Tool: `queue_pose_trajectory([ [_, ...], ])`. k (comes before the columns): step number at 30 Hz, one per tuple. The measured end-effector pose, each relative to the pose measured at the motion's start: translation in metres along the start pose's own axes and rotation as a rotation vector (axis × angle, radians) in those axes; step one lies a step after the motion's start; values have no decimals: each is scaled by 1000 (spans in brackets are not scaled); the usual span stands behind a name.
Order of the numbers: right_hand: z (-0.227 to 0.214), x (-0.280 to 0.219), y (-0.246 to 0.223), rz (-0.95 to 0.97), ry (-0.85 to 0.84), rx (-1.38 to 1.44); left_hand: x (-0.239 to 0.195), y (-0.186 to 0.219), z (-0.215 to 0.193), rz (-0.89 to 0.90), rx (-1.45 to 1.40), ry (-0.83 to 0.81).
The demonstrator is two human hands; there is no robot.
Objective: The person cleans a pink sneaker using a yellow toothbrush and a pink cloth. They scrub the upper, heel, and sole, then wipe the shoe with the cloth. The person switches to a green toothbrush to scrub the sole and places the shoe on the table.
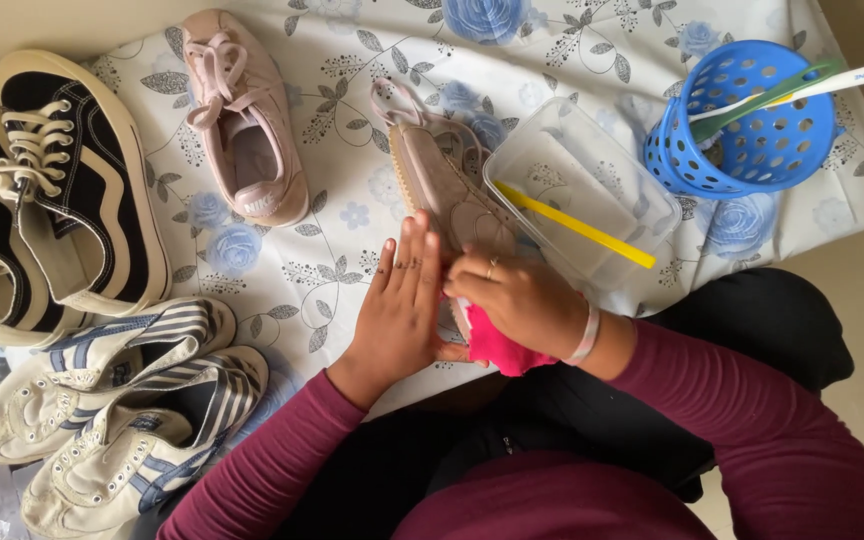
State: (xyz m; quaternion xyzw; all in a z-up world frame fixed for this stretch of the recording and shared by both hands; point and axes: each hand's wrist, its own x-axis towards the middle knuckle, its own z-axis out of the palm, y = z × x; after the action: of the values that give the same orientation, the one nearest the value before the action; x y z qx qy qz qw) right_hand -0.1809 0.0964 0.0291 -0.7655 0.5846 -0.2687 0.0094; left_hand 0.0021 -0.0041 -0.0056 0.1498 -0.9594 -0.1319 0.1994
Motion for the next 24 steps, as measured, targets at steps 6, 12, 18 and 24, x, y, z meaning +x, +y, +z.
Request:
queue_pose_trajectory([
  [6,-22,-4,-23,-152,99,143,7,5,-17,57,215,-52],
  [12,-31,-21,-33,-294,119,196,4,6,-17,62,304,-63],
  [18,-13,-68,-21,-367,141,198,1,13,-17,2,339,-50],
  [24,-20,-79,-8,-371,223,148,-10,14,-14,-45,377,-26],
])
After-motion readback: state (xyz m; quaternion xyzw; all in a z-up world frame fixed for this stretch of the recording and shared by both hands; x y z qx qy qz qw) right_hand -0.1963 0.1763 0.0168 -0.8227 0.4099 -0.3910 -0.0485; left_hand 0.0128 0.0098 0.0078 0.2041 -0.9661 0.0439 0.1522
